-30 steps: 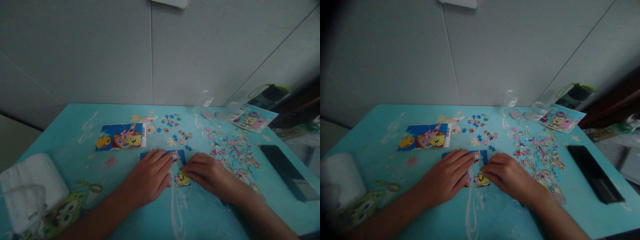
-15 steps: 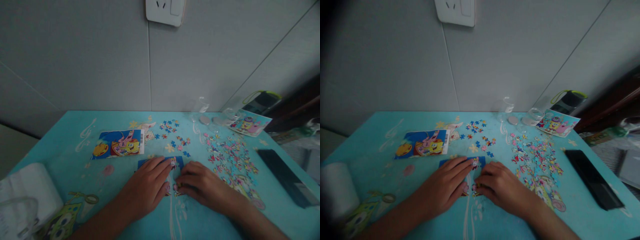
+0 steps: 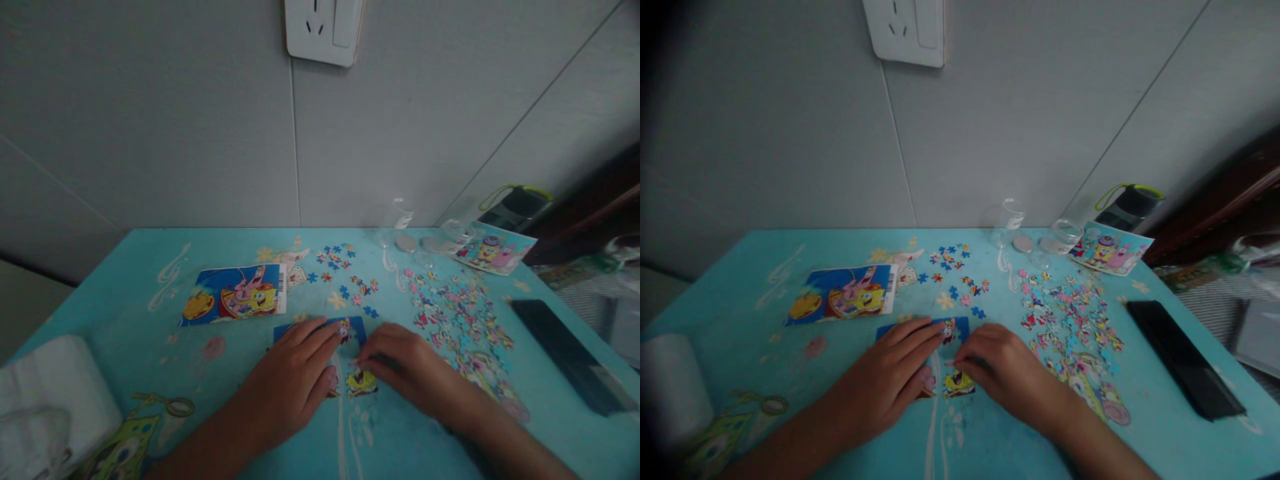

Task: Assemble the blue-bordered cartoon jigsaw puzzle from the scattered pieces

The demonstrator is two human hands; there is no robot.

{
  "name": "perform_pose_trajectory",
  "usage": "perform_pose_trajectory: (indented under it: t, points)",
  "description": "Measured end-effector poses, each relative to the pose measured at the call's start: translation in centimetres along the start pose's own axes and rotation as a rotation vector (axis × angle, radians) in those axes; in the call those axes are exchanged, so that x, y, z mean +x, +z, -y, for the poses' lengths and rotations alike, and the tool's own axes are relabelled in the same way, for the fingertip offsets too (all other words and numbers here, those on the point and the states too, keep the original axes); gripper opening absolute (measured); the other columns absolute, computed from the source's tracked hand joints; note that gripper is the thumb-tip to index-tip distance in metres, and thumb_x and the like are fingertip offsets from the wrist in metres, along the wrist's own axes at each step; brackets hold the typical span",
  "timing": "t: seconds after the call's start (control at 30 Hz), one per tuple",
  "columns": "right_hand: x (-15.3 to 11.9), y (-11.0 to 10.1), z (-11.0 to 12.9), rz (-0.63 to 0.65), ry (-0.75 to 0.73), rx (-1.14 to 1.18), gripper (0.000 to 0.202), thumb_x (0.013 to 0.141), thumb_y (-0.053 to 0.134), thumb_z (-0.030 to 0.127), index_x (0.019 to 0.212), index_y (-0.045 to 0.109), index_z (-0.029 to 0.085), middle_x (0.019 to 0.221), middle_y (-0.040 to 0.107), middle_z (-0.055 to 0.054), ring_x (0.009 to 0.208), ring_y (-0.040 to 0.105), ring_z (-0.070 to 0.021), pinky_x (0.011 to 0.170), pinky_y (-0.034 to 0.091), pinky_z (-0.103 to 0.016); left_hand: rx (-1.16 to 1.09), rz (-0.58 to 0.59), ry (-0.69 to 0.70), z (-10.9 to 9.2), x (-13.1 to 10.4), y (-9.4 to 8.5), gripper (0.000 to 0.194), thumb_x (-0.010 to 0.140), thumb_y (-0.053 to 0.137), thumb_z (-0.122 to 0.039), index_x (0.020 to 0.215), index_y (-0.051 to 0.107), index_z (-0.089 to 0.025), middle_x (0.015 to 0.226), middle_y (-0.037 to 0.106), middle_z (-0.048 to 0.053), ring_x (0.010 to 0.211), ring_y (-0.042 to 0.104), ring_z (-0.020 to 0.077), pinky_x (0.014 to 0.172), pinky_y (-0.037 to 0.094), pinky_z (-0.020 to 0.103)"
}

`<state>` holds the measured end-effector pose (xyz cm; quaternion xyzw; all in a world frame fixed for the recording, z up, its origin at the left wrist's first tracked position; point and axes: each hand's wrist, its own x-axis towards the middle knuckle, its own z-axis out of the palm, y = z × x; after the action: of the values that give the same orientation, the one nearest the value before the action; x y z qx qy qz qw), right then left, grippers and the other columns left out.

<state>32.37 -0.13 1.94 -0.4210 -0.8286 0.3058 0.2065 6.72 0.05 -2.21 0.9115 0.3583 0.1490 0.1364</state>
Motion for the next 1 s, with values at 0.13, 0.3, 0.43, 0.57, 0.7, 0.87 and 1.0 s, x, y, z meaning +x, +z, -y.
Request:
perform_pose_trajectory:
  t: [0.13, 0.3, 0.43, 0.57, 0.7, 0.87, 1.0]
  points:
    - [0.2, -1.4, -1.9, -0.219, 0.230, -0.037, 0.015, 0.097, 0.060, 0.032, 0.098, 0.074, 0.025, 0.093, 0.075, -0.003, 0.081, 0.068, -0.0172, 0.075, 0.053, -0.030, -0.018, 0.007, -0.012, 0.1, 0.0, 0.0, 0.049, 0.105, 0.041, -0.030, 0.153, 0.033, -0.025, 0.158, 0.036, -0.001, 0.147, 0.028, 0.0232, 0.122, 0.039, 0.050]
    - [0.2, -2.3, -4.3, -0.284, 0.423, -0.165, 0.019, 0.094, 0.061, 0.036, 0.096, 0.076, 0.026, 0.083, 0.075, -0.001, 0.067, 0.065, -0.0174, 0.063, 0.049, -0.030, -0.025, 0.022, -0.020, 0.0, 0.1, -0.3, 0.049, 0.105, 0.040, -0.030, 0.154, 0.031, -0.026, 0.159, 0.035, -0.002, 0.147, 0.028, 0.0221, 0.122, 0.039, 0.050]
    - [0.4, -2.0, -5.0, -0.273, 0.415, -0.231, 0.019, 0.094, 0.059, 0.033, 0.097, 0.076, 0.024, 0.088, 0.075, -0.003, 0.073, 0.067, -0.0196, 0.068, 0.050, -0.032, -0.041, 0.018, -0.010, 0.0, 0.1, -0.5, 0.048, 0.106, 0.039, -0.030, 0.153, 0.032, -0.026, 0.158, 0.036, -0.002, 0.147, 0.029, 0.0210, 0.122, 0.038, 0.050]
    - [1.9, -2.1, -5.1, -0.292, 0.351, -0.291, 0.021, 0.094, 0.059, 0.034, 0.104, 0.074, 0.023, 0.097, 0.074, -0.006, 0.085, 0.068, -0.0215, 0.078, 0.051, -0.035, -0.052, 0.007, 0.000, 0.0, 0.0, -0.7, 0.046, 0.106, 0.040, -0.029, 0.151, 0.036, -0.025, 0.157, 0.038, -0.001, 0.146, 0.030, 0.0215, 0.122, 0.038, 0.049]
    - [4.2, -2.4, -5.0, -0.266, 0.309, -0.370, 0.024, 0.094, 0.061, 0.037, 0.107, 0.074, 0.022, 0.101, 0.074, -0.007, 0.088, 0.067, -0.0221, 0.079, 0.050, -0.035, -0.056, 0.004, 0.006, 0.1, 0.1, -0.7, 0.045, 0.106, 0.040, -0.030, 0.151, 0.037, -0.024, 0.156, 0.039, -0.001, 0.145, 0.031, 0.0216, 0.122, 0.037, 0.049]
    - [6.1, -2.4, -4.7, -0.215, 0.341, -0.431, 0.020, 0.091, 0.065, 0.037, 0.096, 0.075, 0.020, 0.093, 0.073, -0.008, 0.081, 0.065, -0.0211, 0.073, 0.048, -0.033, -0.048, -0.001, 0.006, 0.2, 0.1, -0.5, 0.045, 0.105, 0.041, -0.030, 0.150, 0.037, -0.025, 0.157, 0.038, -0.002, 0.145, 0.030, 0.0218, 0.122, 0.035, 0.048]
    - [6.3, -2.4, -5.0, -0.202, 0.325, -0.383, 0.015, 0.089, 0.068, 0.031, 0.096, 0.075, 0.020, 0.094, 0.074, -0.007, 0.082, 0.066, -0.0210, 0.074, 0.049, -0.033, -0.040, -0.001, 0.002, 0.2, 0.0, -0.4, 0.045, 0.106, 0.039, -0.031, 0.151, 0.036, -0.026, 0.158, 0.037, -0.004, 0.146, 0.029, 0.0202, 0.123, 0.034, 0.046]
